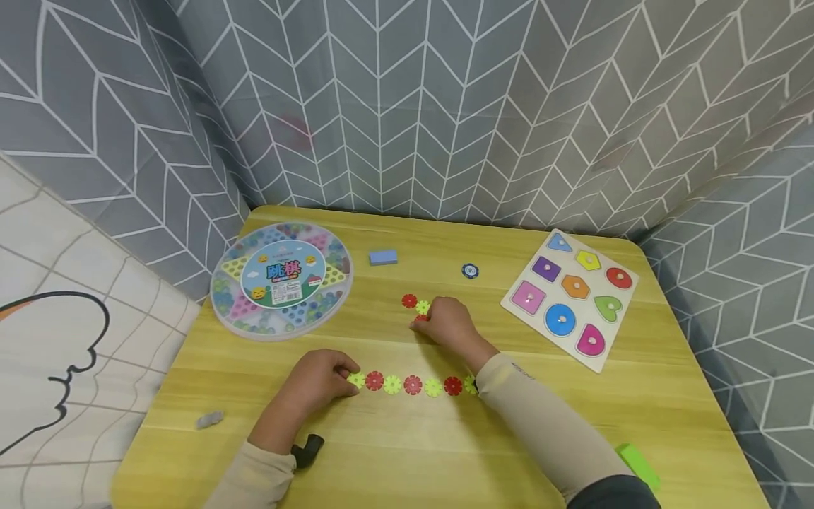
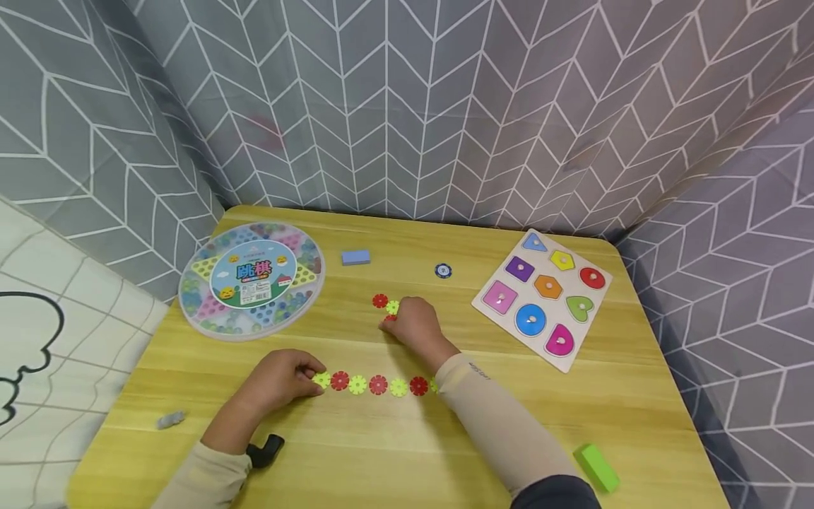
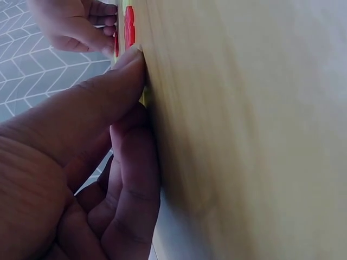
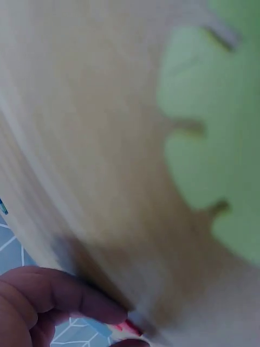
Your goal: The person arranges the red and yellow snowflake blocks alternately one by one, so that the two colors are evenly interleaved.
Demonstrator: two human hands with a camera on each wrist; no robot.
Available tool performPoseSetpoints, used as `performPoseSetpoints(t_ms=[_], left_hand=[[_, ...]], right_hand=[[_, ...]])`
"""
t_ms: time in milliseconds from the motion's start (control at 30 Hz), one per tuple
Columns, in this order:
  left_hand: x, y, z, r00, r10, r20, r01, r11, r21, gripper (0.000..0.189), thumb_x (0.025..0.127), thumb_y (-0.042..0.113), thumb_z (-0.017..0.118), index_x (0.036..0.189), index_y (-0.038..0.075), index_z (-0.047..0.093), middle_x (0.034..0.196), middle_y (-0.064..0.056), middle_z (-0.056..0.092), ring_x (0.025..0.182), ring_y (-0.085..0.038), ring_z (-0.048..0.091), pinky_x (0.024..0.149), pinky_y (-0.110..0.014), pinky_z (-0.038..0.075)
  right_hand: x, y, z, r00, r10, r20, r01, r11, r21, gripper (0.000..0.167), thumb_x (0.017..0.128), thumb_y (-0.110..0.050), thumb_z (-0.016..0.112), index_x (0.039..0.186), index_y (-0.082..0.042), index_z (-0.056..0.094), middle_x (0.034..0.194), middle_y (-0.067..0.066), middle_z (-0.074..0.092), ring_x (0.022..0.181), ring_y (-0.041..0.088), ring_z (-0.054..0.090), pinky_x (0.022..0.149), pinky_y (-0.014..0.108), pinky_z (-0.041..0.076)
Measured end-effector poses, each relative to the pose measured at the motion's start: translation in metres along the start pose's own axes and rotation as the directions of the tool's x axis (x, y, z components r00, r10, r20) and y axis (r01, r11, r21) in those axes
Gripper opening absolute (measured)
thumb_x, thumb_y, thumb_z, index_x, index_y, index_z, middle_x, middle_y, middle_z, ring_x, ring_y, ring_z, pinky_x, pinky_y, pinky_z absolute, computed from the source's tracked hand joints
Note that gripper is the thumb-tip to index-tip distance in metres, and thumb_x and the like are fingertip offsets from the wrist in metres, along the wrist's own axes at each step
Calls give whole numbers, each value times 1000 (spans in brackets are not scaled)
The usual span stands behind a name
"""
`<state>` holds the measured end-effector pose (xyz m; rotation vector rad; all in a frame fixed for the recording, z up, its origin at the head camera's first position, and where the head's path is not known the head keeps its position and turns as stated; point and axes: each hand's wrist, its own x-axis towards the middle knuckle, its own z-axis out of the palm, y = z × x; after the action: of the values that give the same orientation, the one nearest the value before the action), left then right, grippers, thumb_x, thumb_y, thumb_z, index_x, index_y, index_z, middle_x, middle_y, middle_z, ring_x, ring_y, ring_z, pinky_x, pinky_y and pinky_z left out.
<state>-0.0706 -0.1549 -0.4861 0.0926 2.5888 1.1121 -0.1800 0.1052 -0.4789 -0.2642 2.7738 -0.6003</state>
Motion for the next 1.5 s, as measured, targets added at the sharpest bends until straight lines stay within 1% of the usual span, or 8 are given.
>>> performPoseSetpoints(t_ms=[200,333,400,533,633,1000,1267,1500], left_hand=[[0,1,1,1000,12,-9,-12,1000,10,23,76,11,93,95,14,80,81,5,62,77,-13,55,73,-34,50],[0,-1,0,1000,7,-10,-6,1000,7,23,76,11,93,95,14,80,81,6,62,76,-13,55,73,-34,50],[0,-1,0,1000,6,-9,-6,1000,3,23,76,11,93,95,14,80,81,6,62,77,-13,55,73,-34,50],[1,-4,0,1000,10,-6,-10,1000,-4,23,77,12,93,96,15,80,82,6,63,77,-13,56,73,-34,50],[2,-5,1,1000,2,-5,-2,1000,-14,23,77,12,93,95,16,80,82,6,63,77,-13,56,73,-34,50],[6,-2,-3,999,-33,28,33,999,-13,24,76,14,94,95,16,80,82,5,63,77,-14,56,74,-34,50],[4,-3,-2,999,-33,21,33,999,-17,23,76,13,93,95,16,80,83,5,63,78,-14,56,74,-34,50],[4,-3,-3,1000,-24,17,24,1000,-19,23,76,13,94,94,16,80,83,5,63,78,-14,56,74,-34,50]], right_hand=[[-2,1,-2,1000,-1,11,0,1000,31,28,88,-23,85,75,-7,67,74,0,58,70,18,52,71,35,48],[-9,9,-3,998,-57,19,51,969,241,13,90,-9,81,91,-3,69,86,4,66,81,20,60,78,36,52],[-15,18,-4,996,-75,41,51,904,425,10,92,-3,77,98,0,70,91,7,68,84,20,62,78,34,54],[-32,45,-7,991,-71,114,-35,685,727,18,94,0,73,110,6,69,99,10,70,90,20,66,81,31,57],[-50,72,-16,988,-45,148,-87,624,776,21,95,-2,74,114,7,69,103,12,72,92,21,68,83,31,57],[-119,128,-30,978,1,207,-146,715,684,17,95,0,73,107,10,66,94,13,69,82,23,66,75,33,60],[-125,111,-18,998,61,29,-68,916,395,11,89,-7,81,91,-6,70,81,1,65,73,17,59,66,27,50],[-120,107,-23,992,114,48,-124,912,392,9,96,-11,75,93,-6,69,79,3,63,71,18,61,66,31,53]])
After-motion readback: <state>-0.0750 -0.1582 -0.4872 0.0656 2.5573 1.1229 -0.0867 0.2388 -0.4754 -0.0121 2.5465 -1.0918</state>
